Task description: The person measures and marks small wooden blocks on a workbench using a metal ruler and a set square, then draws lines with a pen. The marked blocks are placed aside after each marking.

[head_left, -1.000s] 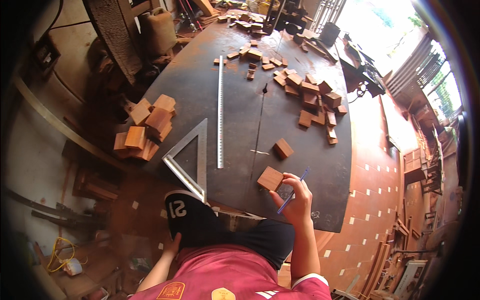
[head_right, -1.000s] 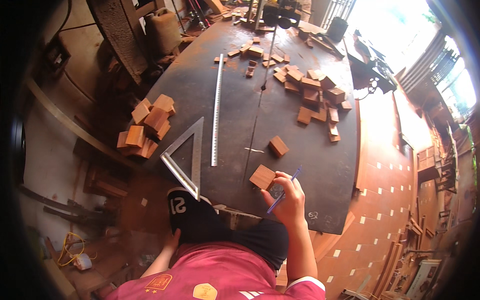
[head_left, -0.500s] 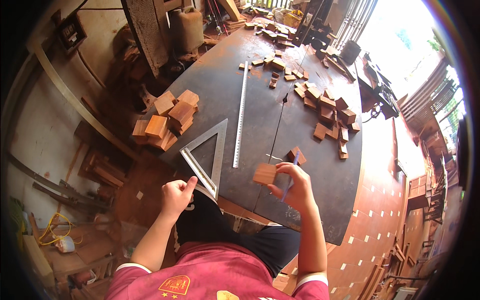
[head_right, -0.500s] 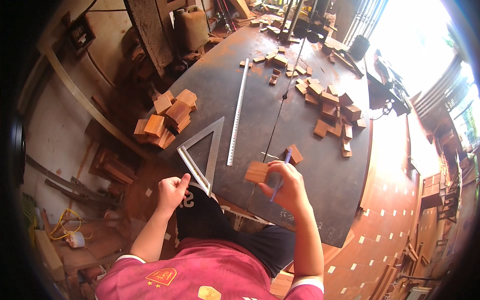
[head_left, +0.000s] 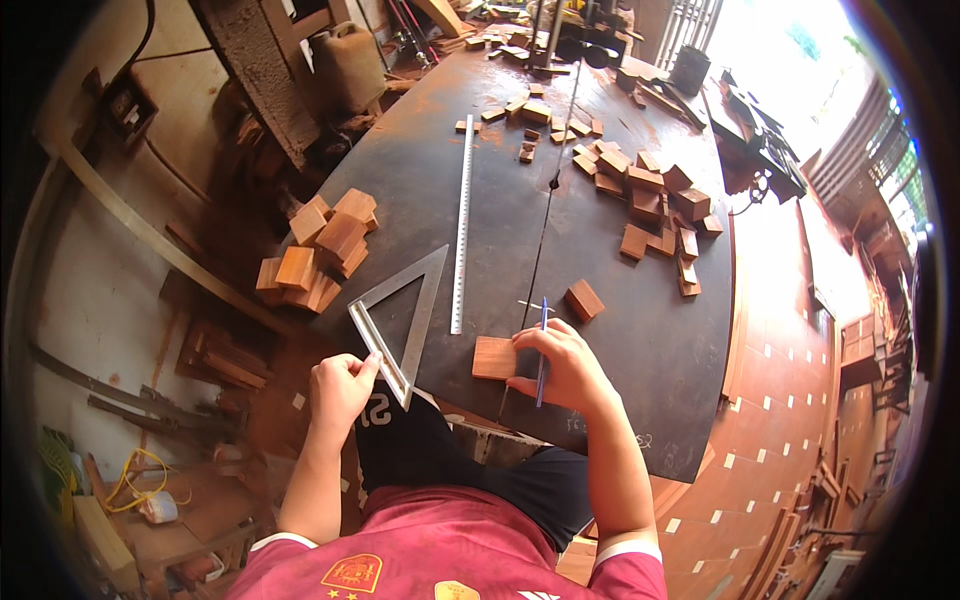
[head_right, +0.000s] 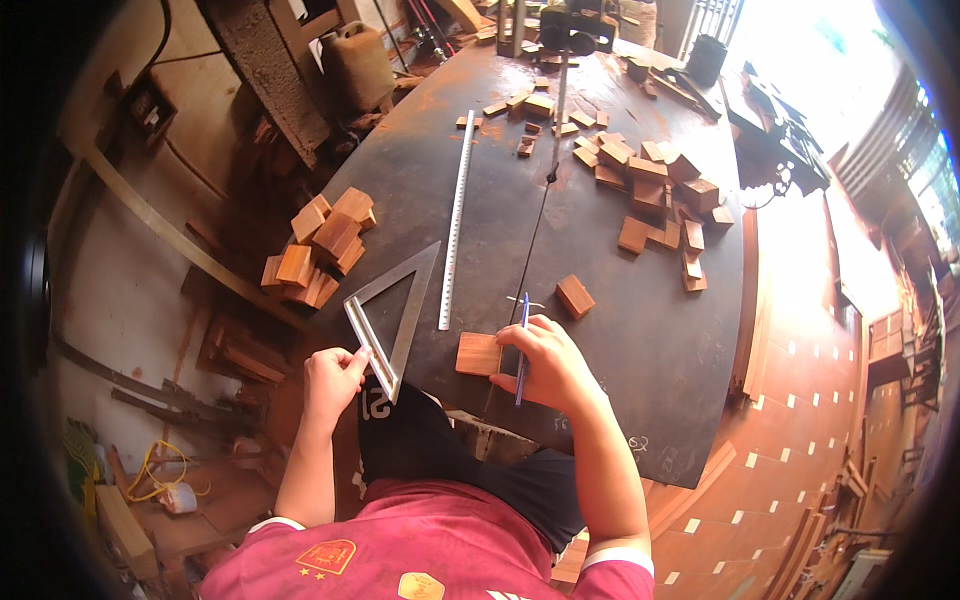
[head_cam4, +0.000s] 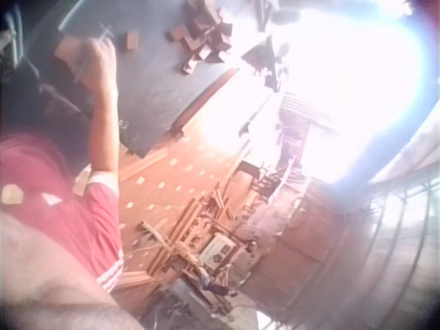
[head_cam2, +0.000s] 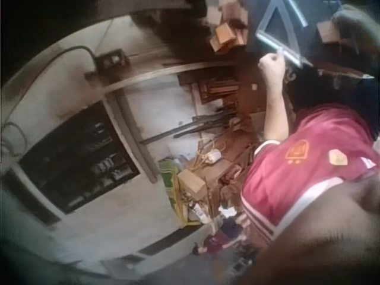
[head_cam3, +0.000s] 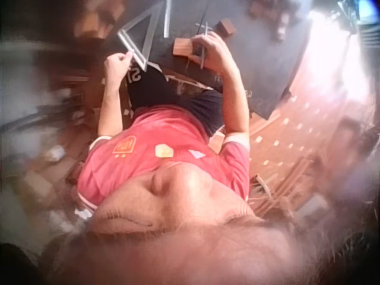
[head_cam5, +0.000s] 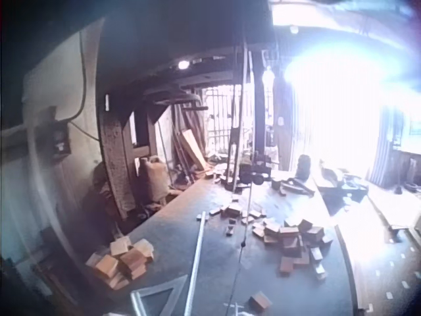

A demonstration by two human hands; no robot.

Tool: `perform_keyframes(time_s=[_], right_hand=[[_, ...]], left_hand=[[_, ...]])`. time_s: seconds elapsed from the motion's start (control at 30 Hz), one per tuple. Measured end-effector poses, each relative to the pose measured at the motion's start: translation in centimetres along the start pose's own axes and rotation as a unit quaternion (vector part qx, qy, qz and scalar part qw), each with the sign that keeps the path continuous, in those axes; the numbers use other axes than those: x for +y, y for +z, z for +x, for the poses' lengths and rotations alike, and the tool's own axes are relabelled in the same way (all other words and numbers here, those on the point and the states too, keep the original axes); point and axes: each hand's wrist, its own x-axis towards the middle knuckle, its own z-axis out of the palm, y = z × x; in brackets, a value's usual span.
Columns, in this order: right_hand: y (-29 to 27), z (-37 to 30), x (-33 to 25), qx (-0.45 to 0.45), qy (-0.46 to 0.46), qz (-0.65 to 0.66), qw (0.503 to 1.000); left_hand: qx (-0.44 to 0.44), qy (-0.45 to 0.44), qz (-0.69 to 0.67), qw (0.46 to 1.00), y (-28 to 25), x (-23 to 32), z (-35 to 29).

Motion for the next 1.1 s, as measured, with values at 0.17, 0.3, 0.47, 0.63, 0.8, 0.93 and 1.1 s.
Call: perform_keyframes(time_s=[0.17, 0.3, 0.47, 0.63, 0.8, 0.93, 1.1], right_hand=[[0.2, -0.1, 0.0, 0.002, -0.007, -0.008, 1.000], [-0.2, -0.1, 0.0, 0.012, -0.013, -0.001, 1.000], [-0.2, -0.4, 0.7, 0.044, -0.010, -0.024, 0.999], [-0.2, -0.2, -0.6, 0.029, 0.043, -0.065, 0.997], [1.0, -0.3, -0.7, 0.039, 0.052, -0.072, 0.995], [1.0, -0.2, -0.7, 0.043, 0.018, -0.029, 0.998], [0.6, -0.2, -0.7, 0.043, 0.034, 0.039, 0.998]], left_hand=[[0.017, 0.138, 0.062, 0.988, 2.0, 4.2, 1.6], [-0.088, 0.137, 0.130, 0.978, 5.3, 8.5, 5.4], [-0.159, 0.096, 0.235, 0.954, 7.4, 10.5, 6.7], [-0.165, 0.088, 0.213, 0.959, 8.0, 9.3, 7.4], [-0.151, 0.073, 0.205, 0.964, 7.8, 9.0, 7.4], [-0.150, 0.084, 0.218, 0.961, 8.0, 8.6, 7.5], [-0.197, 0.083, 0.142, 0.966, 7.4, 8.4, 7.6]])
